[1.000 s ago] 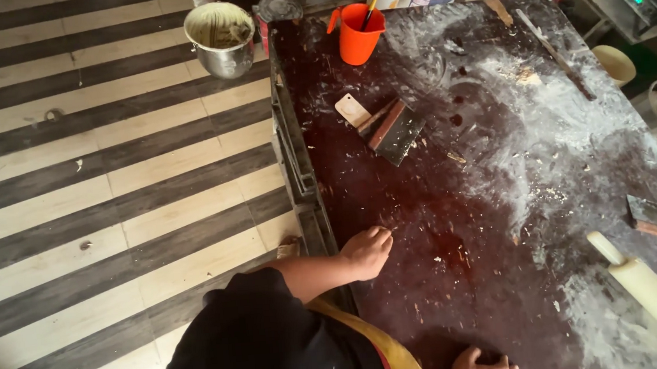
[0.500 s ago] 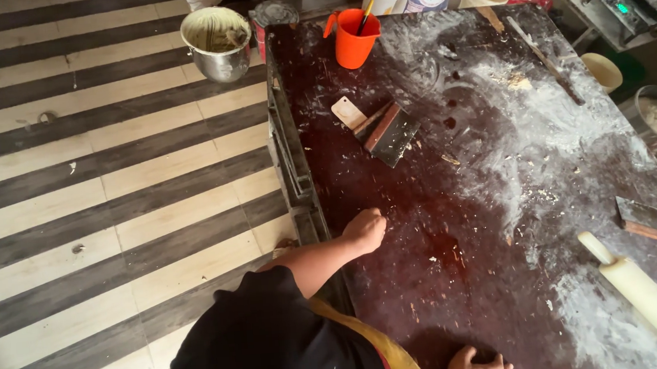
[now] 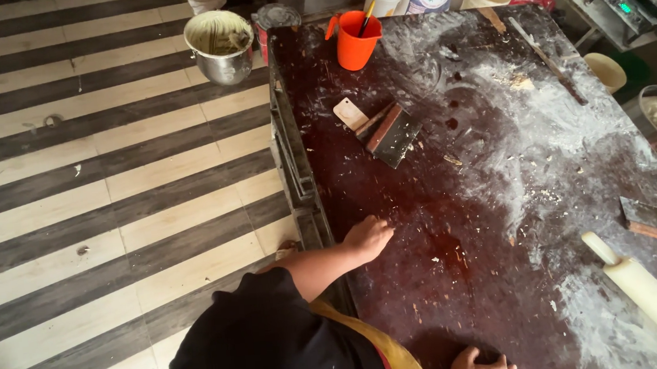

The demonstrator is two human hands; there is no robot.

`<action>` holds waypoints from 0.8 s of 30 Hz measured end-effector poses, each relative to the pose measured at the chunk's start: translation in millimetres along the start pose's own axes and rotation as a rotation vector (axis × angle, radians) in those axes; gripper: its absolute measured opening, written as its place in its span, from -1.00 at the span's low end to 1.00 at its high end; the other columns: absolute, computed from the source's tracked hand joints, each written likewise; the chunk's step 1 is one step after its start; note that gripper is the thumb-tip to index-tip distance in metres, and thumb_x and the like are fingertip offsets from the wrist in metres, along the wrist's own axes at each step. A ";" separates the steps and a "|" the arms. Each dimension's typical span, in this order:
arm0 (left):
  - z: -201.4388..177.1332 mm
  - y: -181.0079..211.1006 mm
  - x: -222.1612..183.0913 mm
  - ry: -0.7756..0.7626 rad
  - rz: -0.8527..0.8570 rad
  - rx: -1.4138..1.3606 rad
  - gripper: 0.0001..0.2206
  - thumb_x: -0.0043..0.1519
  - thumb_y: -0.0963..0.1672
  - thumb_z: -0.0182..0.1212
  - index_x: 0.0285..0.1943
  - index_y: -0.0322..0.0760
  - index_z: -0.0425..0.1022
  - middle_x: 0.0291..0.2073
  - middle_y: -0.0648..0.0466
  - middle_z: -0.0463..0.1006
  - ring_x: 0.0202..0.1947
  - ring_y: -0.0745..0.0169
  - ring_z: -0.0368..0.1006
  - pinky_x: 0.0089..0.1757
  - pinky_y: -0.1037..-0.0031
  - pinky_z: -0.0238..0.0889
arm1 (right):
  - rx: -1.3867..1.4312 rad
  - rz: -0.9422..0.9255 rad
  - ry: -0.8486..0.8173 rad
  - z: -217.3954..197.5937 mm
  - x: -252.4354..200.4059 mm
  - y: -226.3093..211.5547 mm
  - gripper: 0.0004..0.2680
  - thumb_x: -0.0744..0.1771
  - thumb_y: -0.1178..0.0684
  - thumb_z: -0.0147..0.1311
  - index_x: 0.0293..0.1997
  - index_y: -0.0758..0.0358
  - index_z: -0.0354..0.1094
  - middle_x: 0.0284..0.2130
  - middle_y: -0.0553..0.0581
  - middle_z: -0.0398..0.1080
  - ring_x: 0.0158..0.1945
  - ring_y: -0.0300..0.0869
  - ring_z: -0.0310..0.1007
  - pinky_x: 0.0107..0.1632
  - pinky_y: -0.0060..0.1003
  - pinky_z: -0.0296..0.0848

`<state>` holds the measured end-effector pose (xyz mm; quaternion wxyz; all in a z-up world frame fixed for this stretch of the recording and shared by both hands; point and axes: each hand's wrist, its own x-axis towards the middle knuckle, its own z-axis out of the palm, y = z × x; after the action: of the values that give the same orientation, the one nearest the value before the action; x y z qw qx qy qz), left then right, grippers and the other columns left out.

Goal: The recorder is cleaning a bakery workstation by scraping flour and debris off a wooden table.

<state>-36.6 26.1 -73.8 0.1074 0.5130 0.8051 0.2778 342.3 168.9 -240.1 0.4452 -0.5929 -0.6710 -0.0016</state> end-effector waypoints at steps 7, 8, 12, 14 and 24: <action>-12.3 2.7 8.7 -0.214 -0.288 -0.261 -0.72 0.45 -0.20 -0.08 -0.34 -0.41 0.40 -0.38 -0.10 0.48 -0.39 0.13 0.43 -0.26 0.22 0.57 | 0.017 -0.011 0.042 10.9 -1.7 9.6 -0.61 0.31 0.08 0.30 0.21 0.51 0.31 0.36 0.51 0.17 0.44 0.29 0.24 0.44 0.04 0.35; -7.8 -0.5 10.4 -0.215 -0.285 -0.259 -0.72 0.45 -0.20 -0.08 -0.34 -0.41 0.40 -0.38 -0.10 0.48 -0.39 0.13 0.43 -0.26 0.22 0.57 | 0.016 -0.008 0.044 9.2 -1.3 7.4 -0.61 0.31 0.08 0.30 0.21 0.51 0.31 0.36 0.51 0.17 0.44 0.29 0.24 0.44 0.04 0.35; -3.9 -9.7 13.4 0.139 -0.062 -0.066 -0.84 0.26 -0.26 0.09 -0.31 -0.37 0.59 -0.21 -0.06 0.57 -0.19 0.12 0.50 -0.10 0.29 0.50 | 0.015 0.046 0.012 4.8 1.0 2.1 -0.61 0.30 0.08 0.28 0.19 0.51 0.33 0.35 0.50 0.18 0.42 0.28 0.24 0.42 0.04 0.35; -3.9 -19.2 12.8 0.185 -0.058 -0.025 -0.86 0.25 -0.25 0.13 -0.27 -0.38 0.63 -0.15 -0.09 0.60 -0.11 0.06 0.52 -0.04 0.27 0.47 | 0.004 0.064 0.002 5.1 1.1 2.0 -0.61 0.29 0.08 0.28 0.18 0.50 0.34 0.35 0.49 0.19 0.41 0.28 0.24 0.41 0.04 0.34; -21.6 -27.6 -9.9 0.135 -0.021 0.088 -0.81 0.24 -0.30 0.08 -0.17 -0.33 0.64 -0.26 -0.03 0.71 -0.29 0.22 0.60 -0.17 0.44 0.55 | 0.011 0.010 0.044 7.6 -3.5 3.3 -0.62 0.31 0.07 0.29 0.19 0.51 0.33 0.35 0.52 0.18 0.40 0.28 0.25 0.43 0.04 0.36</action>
<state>-63.2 1.2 -72.5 0.0330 0.4889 0.8272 0.2750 340.1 171.2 -248.5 0.4632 -0.5934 -0.6582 -0.0086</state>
